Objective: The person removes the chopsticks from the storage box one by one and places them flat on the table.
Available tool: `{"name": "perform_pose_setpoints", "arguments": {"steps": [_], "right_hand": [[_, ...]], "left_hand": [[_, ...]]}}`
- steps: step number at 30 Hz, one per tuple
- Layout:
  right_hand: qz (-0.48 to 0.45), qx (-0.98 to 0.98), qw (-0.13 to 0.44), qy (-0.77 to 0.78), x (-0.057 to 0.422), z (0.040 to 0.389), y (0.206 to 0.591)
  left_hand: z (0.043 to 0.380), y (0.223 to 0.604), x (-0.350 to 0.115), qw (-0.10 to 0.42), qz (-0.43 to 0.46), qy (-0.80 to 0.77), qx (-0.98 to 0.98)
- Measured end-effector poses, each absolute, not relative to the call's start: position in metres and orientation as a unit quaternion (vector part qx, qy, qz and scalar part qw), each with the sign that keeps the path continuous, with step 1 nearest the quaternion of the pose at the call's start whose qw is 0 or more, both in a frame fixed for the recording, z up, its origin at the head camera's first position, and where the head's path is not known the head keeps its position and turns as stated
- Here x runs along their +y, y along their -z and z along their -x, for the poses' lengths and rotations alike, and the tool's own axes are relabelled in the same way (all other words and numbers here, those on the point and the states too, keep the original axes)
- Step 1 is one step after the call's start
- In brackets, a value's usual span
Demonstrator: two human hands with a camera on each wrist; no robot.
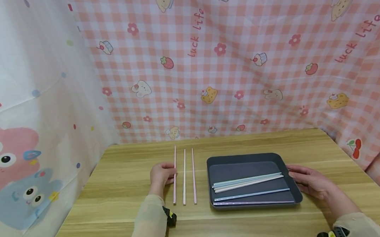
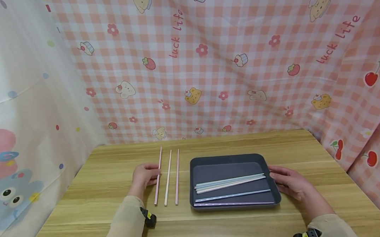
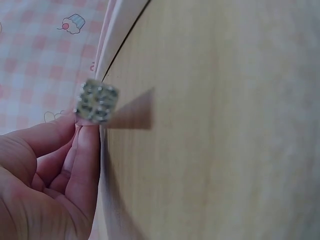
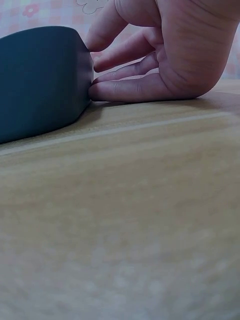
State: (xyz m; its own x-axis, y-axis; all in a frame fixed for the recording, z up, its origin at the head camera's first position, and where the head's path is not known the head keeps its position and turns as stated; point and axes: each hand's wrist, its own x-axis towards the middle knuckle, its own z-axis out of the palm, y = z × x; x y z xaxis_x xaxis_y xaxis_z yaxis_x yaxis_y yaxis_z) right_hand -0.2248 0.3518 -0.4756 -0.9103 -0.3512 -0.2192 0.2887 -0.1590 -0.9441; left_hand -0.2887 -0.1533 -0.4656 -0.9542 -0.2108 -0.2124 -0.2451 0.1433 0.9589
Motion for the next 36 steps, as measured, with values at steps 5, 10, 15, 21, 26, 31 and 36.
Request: {"name": "perform_pose_setpoints", "arguments": {"steps": [5,10,15,21,26,31,36], "right_hand": [[0.027,0.614,0.21,0.76,0.3514,0.2246,0.4751],[0.017,0.62,0.212,0.756,0.3513,0.2249,0.4743],[0.007,0.619,0.214,0.755,0.3515,0.2253,0.4743],[0.004,0.623,0.212,0.753,0.3516,0.2256,0.4748],[-0.005,0.63,0.207,0.749,0.3512,0.2259,0.4747],[-0.005,0.631,0.206,0.748,0.3512,0.2259,0.4744],[-0.006,0.631,0.206,0.748,0.3513,0.2256,0.4742]], "left_hand": [[0.2891,0.4646,-0.1528,0.015,0.155,-0.623,0.766],[0.2894,0.4638,-0.1521,0.015,0.157,-0.61,0.777],[0.2896,0.4626,-0.1515,0.014,0.153,-0.583,0.798],[0.2914,0.4628,-0.1507,0.016,0.15,-0.563,0.813],[0.2922,0.4622,-0.1504,0.018,0.156,-0.55,0.821],[0.292,0.4612,-0.1502,0.02,0.157,-0.542,0.825],[0.2914,0.4609,-0.1498,0.019,0.155,-0.542,0.826]]}}
